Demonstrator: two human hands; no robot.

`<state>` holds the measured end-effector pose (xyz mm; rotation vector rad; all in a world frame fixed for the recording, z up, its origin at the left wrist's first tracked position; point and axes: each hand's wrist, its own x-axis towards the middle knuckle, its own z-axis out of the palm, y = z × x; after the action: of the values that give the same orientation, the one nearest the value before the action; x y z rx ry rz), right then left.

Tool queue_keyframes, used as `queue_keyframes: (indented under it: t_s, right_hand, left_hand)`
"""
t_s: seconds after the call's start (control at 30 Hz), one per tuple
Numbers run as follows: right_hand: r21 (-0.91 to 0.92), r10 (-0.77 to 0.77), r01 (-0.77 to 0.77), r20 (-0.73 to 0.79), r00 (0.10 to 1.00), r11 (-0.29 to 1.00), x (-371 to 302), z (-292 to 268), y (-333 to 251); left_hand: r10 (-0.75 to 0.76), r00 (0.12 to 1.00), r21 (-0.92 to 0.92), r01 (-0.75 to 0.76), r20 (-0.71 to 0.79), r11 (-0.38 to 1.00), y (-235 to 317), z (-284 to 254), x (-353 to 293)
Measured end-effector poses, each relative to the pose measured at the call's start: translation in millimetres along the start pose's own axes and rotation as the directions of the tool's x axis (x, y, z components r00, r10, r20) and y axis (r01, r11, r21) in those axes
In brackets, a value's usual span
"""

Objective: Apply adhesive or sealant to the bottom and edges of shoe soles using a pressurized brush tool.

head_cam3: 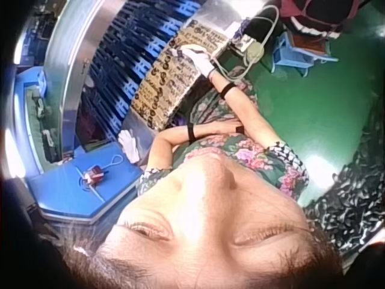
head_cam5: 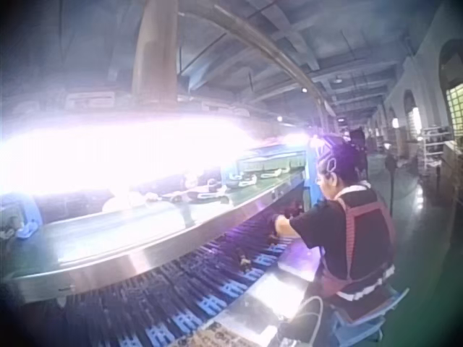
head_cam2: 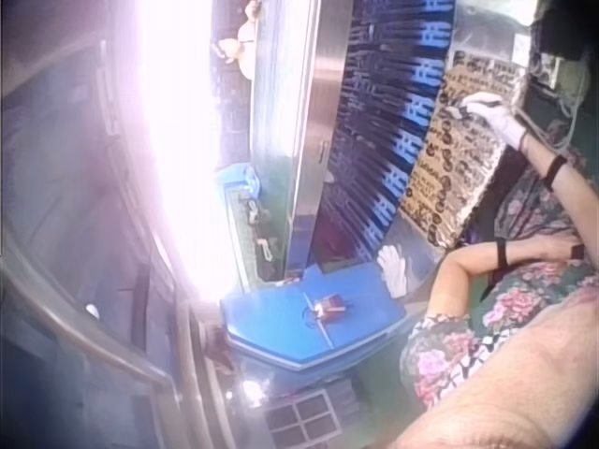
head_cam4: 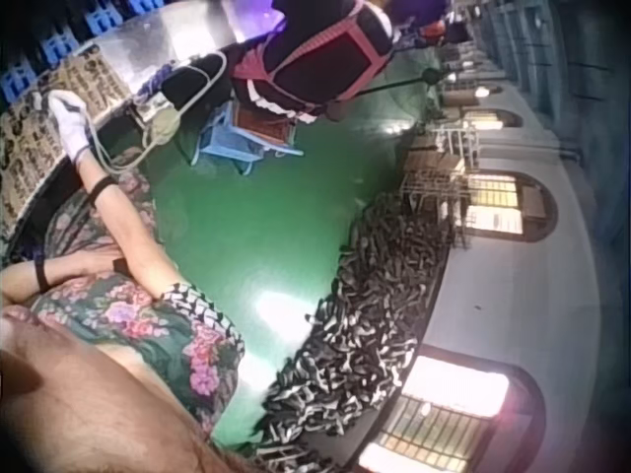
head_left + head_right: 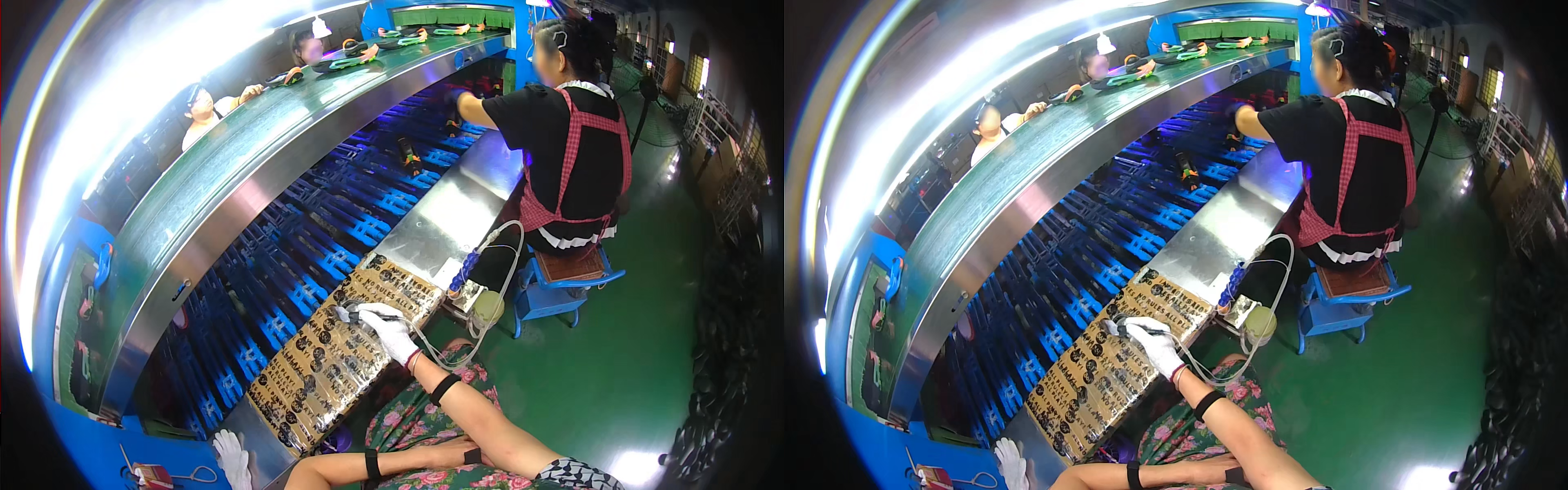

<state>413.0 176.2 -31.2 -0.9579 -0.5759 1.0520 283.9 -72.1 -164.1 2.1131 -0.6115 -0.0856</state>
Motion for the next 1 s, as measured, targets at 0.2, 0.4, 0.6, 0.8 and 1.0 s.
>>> queue_keyframes:
  t_s: [0.2,0.4,0.6,0.8,1.0]
  right_hand:
    - [-0.017,-0.006,0.006,-0.002,1.000,1.000,-2.7,1.3,-8.0]
    - [-0.017,-0.022,0.022,-0.014,1.000,1.000,-1.1,-0.2,-4.6]
    - [-0.010,-0.016,0.016,-0.010,1.000,1.000,-0.3,-2.1,-2.8]
    - [-0.039,-0.011,0.010,-0.007,1.000,0.999,-2.8,1.4,-10.1]
    - [-0.045,-0.030,0.030,0.004,1.000,0.999,-2.3,-0.8,-8.5]
  left_hand:
    - [-0.134,0.991,-0.204,0.126,-0.027,0.971,35.8,-45.8,2.3]
    - [-0.268,0.963,-0.405,0.239,-0.015,0.883,74.9,-97.8,1.1]
    - [-0.269,0.962,-0.486,0.252,0.035,0.837,99.5,-139.5,8.8]
    - [-0.165,0.986,-0.401,0.165,0.036,0.901,104.2,-145.8,-17.8]
    - [-0.192,0.980,-0.354,0.197,0.050,0.914,117.3,-147.9,-62.0]
